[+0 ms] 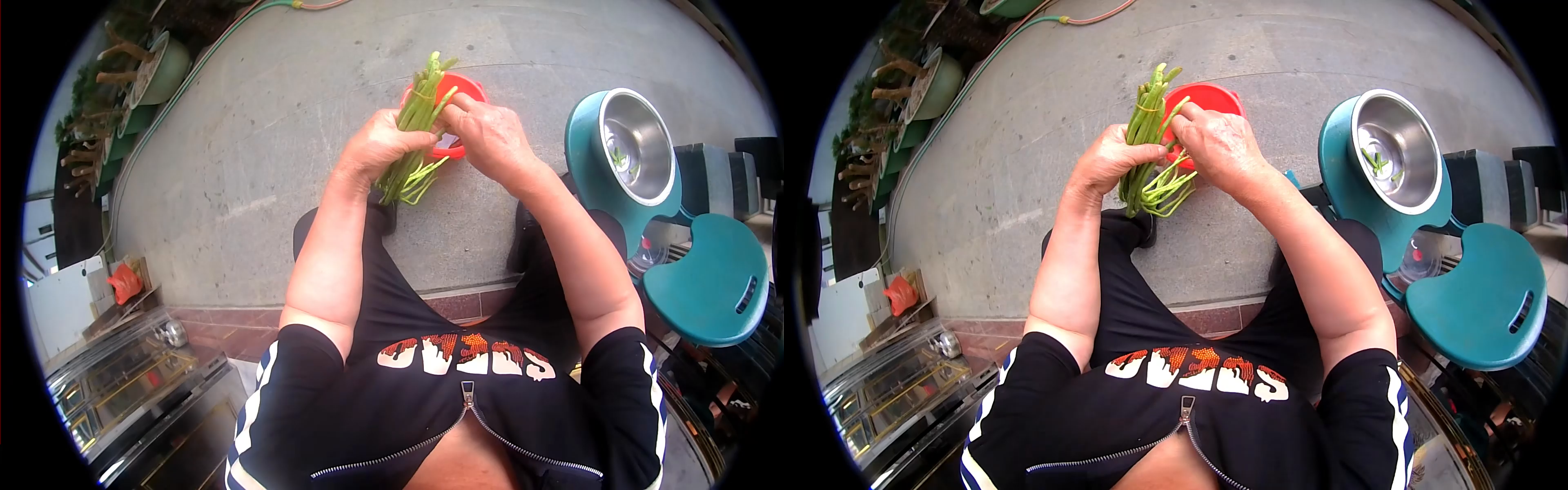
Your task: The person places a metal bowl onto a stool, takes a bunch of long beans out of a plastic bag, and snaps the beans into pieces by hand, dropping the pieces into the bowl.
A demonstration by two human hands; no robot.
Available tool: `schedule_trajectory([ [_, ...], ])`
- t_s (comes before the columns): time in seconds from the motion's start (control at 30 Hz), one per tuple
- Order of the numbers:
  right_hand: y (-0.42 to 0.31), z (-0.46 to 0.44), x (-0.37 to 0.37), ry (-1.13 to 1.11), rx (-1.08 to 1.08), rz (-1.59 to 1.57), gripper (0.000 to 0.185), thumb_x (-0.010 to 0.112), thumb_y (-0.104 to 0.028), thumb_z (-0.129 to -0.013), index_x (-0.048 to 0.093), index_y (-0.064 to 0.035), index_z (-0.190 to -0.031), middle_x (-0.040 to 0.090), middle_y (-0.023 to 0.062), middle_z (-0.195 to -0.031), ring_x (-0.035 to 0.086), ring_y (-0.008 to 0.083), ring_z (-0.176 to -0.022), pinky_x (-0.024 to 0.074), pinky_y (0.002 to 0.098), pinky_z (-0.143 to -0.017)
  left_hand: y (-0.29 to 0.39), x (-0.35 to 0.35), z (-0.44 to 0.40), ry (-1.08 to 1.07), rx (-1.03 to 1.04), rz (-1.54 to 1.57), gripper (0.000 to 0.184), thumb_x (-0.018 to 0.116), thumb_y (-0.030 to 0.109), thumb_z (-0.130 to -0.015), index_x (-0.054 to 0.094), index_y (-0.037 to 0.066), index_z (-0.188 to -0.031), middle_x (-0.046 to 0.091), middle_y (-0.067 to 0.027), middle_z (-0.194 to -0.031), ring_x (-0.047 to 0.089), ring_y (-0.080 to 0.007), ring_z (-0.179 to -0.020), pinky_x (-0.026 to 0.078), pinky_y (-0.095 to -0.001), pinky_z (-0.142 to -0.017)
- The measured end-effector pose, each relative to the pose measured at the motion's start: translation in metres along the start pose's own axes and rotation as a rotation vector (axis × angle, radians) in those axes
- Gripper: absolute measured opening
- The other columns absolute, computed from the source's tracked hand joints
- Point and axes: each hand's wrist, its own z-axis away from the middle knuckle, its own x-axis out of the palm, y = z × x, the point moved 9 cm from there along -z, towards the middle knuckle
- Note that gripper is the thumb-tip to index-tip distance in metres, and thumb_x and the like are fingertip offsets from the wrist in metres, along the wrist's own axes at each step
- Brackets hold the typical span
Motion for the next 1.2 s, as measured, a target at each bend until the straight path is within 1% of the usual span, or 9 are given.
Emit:
schedule_trajectory([
  [0.1, 0.018, 0.003, -0.008, 0.242, 0.191, -0.217, 0.009, 0.053, -0.008, -0.083, 0.057, -0.0053, -0.091, 0.059, 0.0123, -0.086, 0.061, 0.0316, -0.079, 0.0485, 0.0395, -0.066, 0.008, -0.003, 0.0, 0.006, 0.064, 0.076, 0.02, 0.071, 0.008, -0.074, 0.064, 0.0, -0.091, 0.065, -0.0059, -0.08, 0.061, -0.0133, -0.068, 0.051, -0.0269, -0.063],
  [0.13, 0.033, 0.004, -0.019, 0.432, 0.234, -0.258, 0.01, 0.052, -0.01, -0.088, 0.057, -0.0035, -0.092, 0.059, 0.0133, -0.084, 0.06, 0.0271, -0.077, 0.0472, 0.0357, -0.069, 0.011, -0.005, 0.001, 0.01, 0.087, 0.104, 0.021, 0.071, 0.008, -0.074, 0.064, 0.0, -0.092, 0.065, -0.0061, -0.079, 0.061, -0.0137, -0.067, 0.051, -0.0273, -0.061],
  [0.17, 0.074, 0.006, -0.008, 0.381, 0.541, -0.497, 0.011, 0.052, -0.01, -0.09, 0.058, -0.0015, -0.094, 0.06, 0.0107, -0.083, 0.059, 0.0191, -0.074, 0.0466, 0.0314, -0.068, 0.009, -0.005, 0.001, 0.005, 0.078, 0.122, 0.02, 0.071, 0.008, -0.075, 0.064, 0.0, -0.092, 0.065, -0.0063, -0.079, 0.061, -0.0138, -0.068, 0.051, -0.0272, -0.061],
  [0.23, 0.11, 0.015, -0.02, 0.495, 0.772, -0.747, 0.013, 0.052, -0.011, -0.091, 0.058, 0.0, -0.096, 0.061, 0.0092, -0.085, 0.056, 0.0139, -0.071, 0.0459, 0.0283, -0.065, 0.004, -0.004, 0.003, 0.003, 0.054, 0.154, 0.02, 0.071, 0.008, -0.075, 0.064, 0.0, -0.092, 0.065, -0.0067, -0.079, 0.062, -0.014, -0.068, 0.051, -0.0269, -0.061],
  [0.33, 0.067, 0.006, -0.052, 0.463, 0.426, -0.426, 0.01, 0.056, -0.011, -0.087, 0.059, -0.0018, -0.088, 0.062, 0.0144, -0.086, 0.061, 0.029, -0.073, 0.0485, 0.0342, -0.065, 0.003, -0.007, 0.001, 0.028, 0.032, 0.264, 0.019, 0.071, 0.009, -0.075, 0.064, 0.001, -0.092, 0.065, -0.0061, -0.078, 0.062, -0.0138, -0.067, 0.051, -0.0264, -0.061],
  [0.53, -0.052, 0.007, -0.028, 0.29, -0.368, -0.018, 0.017, 0.059, -0.01, -0.07, 0.056, -0.0085, -0.086, 0.058, 0.0025, -0.094, 0.063, 0.0187, -0.077, 0.0516, 0.0295, -0.063, -0.001, -0.009, -0.005, 0.026, 0.006, 0.47, 0.017, 0.061, 0.013, -0.084, 0.061, 0.0, -0.095, 0.065, -0.0086, -0.08, 0.063, -0.0188, -0.064, 0.053, -0.0323, -0.057],
  [0.83, -0.053, 0.01, -0.025, 0.325, -0.445, -0.041, 0.021, 0.065, -0.014, -0.065, 0.06, -0.0111, -0.086, 0.055, 0.0008, -0.09, 0.061, 0.0161, -0.075, 0.0505, 0.0275, -0.062, -0.001, 0.008, -0.006, -0.166, 0.02, 0.564, 0.021, 0.061, 0.015, -0.085, 0.06, 0.0, -0.099, 0.064, -0.0101, -0.083, 0.063, -0.0201, -0.066, 0.053, -0.0337, -0.058],
  [1.07, -0.055, 0.006, -0.022, 0.259, -0.435, 0.01, 0.019, 0.063, -0.014, -0.066, 0.059, -0.0105, -0.085, 0.051, 0.0011, -0.085, 0.06, 0.0162, -0.074, 0.0499, 0.0283, -0.061, -0.013, 0.003, -0.011, -0.137, -0.012, 0.592, 0.018, 0.061, 0.014, -0.085, 0.061, 0.002, -0.098, 0.065, -0.0082, -0.084, 0.063, -0.0186, -0.07, 0.053, -0.0319, -0.06],
  [1.2, -0.036, 0.003, -0.023, 0.247, -0.3, 0.129, 0.018, 0.059, -0.014, -0.07, 0.056, -0.0112, -0.088, 0.053, 0.0017, -0.087, 0.06, 0.0171, -0.076, 0.0503, 0.0288, -0.063, -0.009, 0.0, -0.011, -0.036, -0.002, 0.518, 0.013, 0.064, 0.011, -0.083, 0.063, 0.003, -0.094, 0.065, -0.0055, -0.082, 0.062, -0.0152, -0.067, 0.052, -0.029, -0.059],
])
